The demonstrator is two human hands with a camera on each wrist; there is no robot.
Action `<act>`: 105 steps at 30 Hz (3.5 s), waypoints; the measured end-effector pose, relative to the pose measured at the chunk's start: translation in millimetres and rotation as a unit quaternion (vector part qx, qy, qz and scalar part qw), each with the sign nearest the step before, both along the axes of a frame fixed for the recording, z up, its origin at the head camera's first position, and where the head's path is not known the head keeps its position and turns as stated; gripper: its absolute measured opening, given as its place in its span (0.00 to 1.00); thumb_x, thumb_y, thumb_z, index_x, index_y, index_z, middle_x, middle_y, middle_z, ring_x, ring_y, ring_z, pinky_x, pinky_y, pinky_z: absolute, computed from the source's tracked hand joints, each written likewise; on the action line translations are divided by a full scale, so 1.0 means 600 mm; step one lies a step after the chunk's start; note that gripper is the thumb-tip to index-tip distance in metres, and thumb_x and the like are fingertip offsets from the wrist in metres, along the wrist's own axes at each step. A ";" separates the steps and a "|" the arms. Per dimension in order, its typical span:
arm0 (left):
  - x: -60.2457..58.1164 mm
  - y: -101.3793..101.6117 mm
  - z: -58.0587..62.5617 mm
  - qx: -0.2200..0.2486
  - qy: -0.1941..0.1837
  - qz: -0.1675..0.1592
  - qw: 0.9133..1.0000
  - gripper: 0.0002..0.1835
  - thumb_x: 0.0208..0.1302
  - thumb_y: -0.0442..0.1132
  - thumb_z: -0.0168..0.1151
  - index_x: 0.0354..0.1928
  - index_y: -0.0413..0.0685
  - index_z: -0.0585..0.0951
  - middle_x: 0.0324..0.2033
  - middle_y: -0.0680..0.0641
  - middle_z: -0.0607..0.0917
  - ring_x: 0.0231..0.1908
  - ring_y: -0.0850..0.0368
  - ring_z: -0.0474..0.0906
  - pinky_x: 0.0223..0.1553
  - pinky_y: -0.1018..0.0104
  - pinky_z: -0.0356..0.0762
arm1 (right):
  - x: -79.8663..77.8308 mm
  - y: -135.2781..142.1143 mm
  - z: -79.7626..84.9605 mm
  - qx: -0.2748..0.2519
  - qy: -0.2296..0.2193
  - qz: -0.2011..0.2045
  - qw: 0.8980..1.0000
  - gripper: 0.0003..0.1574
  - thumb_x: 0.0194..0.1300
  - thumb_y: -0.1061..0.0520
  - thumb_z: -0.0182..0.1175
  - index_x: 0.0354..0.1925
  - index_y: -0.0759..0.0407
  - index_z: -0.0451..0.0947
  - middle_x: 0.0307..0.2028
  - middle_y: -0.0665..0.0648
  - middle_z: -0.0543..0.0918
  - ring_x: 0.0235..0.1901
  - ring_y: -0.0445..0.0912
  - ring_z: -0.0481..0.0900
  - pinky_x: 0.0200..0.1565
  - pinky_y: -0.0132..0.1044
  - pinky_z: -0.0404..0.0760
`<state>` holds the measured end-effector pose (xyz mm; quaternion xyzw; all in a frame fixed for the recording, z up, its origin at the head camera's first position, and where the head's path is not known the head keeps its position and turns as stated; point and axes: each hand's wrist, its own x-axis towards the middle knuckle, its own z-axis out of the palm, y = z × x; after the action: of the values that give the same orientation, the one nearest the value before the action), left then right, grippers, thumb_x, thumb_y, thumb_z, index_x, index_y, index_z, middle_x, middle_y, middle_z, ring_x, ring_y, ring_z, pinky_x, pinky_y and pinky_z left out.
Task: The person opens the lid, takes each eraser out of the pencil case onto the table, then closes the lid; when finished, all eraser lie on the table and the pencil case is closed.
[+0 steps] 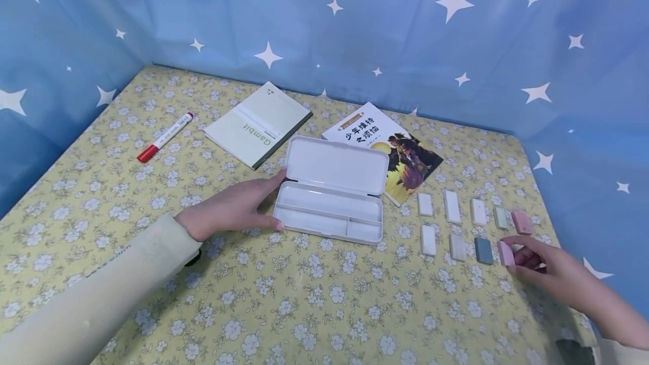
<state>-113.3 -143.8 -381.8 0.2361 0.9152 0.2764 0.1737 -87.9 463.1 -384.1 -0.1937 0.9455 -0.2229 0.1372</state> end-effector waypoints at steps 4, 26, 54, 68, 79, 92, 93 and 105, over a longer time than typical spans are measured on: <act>0.002 -0.001 0.000 0.002 -0.003 -0.002 1.000 0.63 0.63 0.56 0.74 0.84 0.40 0.41 0.80 0.34 0.60 0.78 0.37 0.62 0.77 0.42 0.66 | -0.001 -0.006 0.014 0.019 -0.024 -0.017 0.999 0.34 0.68 0.69 0.66 0.67 0.78 0.66 0.36 0.49 0.85 0.31 0.28 0.77 0.28 0.31 0.78; 0.002 -0.005 -0.001 0.009 0.001 0.011 1.000 0.64 0.62 0.55 0.75 0.84 0.36 0.42 0.81 0.39 0.60 0.79 0.37 0.61 0.78 0.42 0.64 | -0.174 -0.300 0.070 -0.103 0.027 0.005 0.994 0.29 0.86 0.47 0.46 0.71 0.61 0.75 0.55 0.65 0.88 0.49 0.48 0.90 0.52 0.35 0.89; 0.000 -0.002 -0.002 0.001 0.001 0.017 1.000 0.65 0.61 0.57 0.76 0.83 0.36 0.44 0.80 0.34 0.60 0.78 0.36 0.63 0.77 0.42 0.66 | -0.223 -0.389 0.036 -0.264 -0.133 -0.076 0.952 0.35 0.83 0.40 0.50 0.72 0.63 0.74 0.73 0.64 0.74 0.48 0.30 0.86 0.54 0.31 0.88; 0.003 0.001 -0.003 0.019 0.015 0.017 1.000 0.64 0.58 0.54 0.79 0.85 0.41 0.46 0.78 0.34 0.66 0.75 0.36 0.69 0.75 0.40 0.68 | -0.152 -0.395 0.059 -0.198 0.012 0.088 0.976 0.22 0.85 0.54 0.48 0.64 0.59 0.82 0.20 0.53 0.75 0.14 0.43 0.54 0.26 0.37 0.70; 0.001 -0.002 -0.003 0.015 0.009 0.020 1.000 0.60 0.58 0.55 0.78 0.83 0.40 0.54 0.74 0.36 0.74 0.72 0.37 0.73 0.73 0.41 0.73 | -0.102 -0.400 0.066 -0.041 -0.043 0.189 0.980 0.32 0.77 0.40 0.60 0.75 0.38 0.72 0.79 0.62 0.67 0.70 0.62 0.77 0.65 0.63 0.79; 0.002 0.000 0.005 -0.010 0.000 0.012 1.000 0.62 0.61 0.67 0.72 0.84 0.41 0.51 0.76 0.35 0.70 0.73 0.38 0.72 0.72 0.43 0.74 | -0.072 -0.415 0.053 0.056 0.104 0.238 0.964 0.43 0.64 0.36 0.72 0.73 0.41 0.74 0.76 0.66 0.70 0.74 0.66 0.70 0.71 0.68 0.72; 0.003 0.000 0.004 -0.008 0.004 0.012 1.000 0.61 0.62 0.67 0.71 0.84 0.42 0.52 0.75 0.35 0.71 0.72 0.39 0.73 0.71 0.43 0.75 | -0.070 -0.416 0.052 0.059 0.108 0.236 0.964 0.43 0.63 0.36 0.72 0.73 0.41 0.74 0.77 0.65 0.69 0.74 0.65 0.70 0.71 0.68 0.71; 0.005 0.002 0.001 -0.016 0.032 0.010 0.999 0.56 0.63 0.63 0.72 0.83 0.44 0.58 0.73 0.38 0.75 0.70 0.42 0.76 0.69 0.45 0.77 | -0.057 -0.423 0.044 0.081 0.135 0.231 0.960 0.45 0.63 0.34 0.71 0.74 0.41 0.73 0.76 0.67 0.69 0.72 0.68 0.72 0.64 0.67 0.79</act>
<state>-110.2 -142.3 -381.3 0.2326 0.9270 0.2558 0.1456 -122.3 209.5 -357.6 -0.4231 0.8998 -0.0792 0.0714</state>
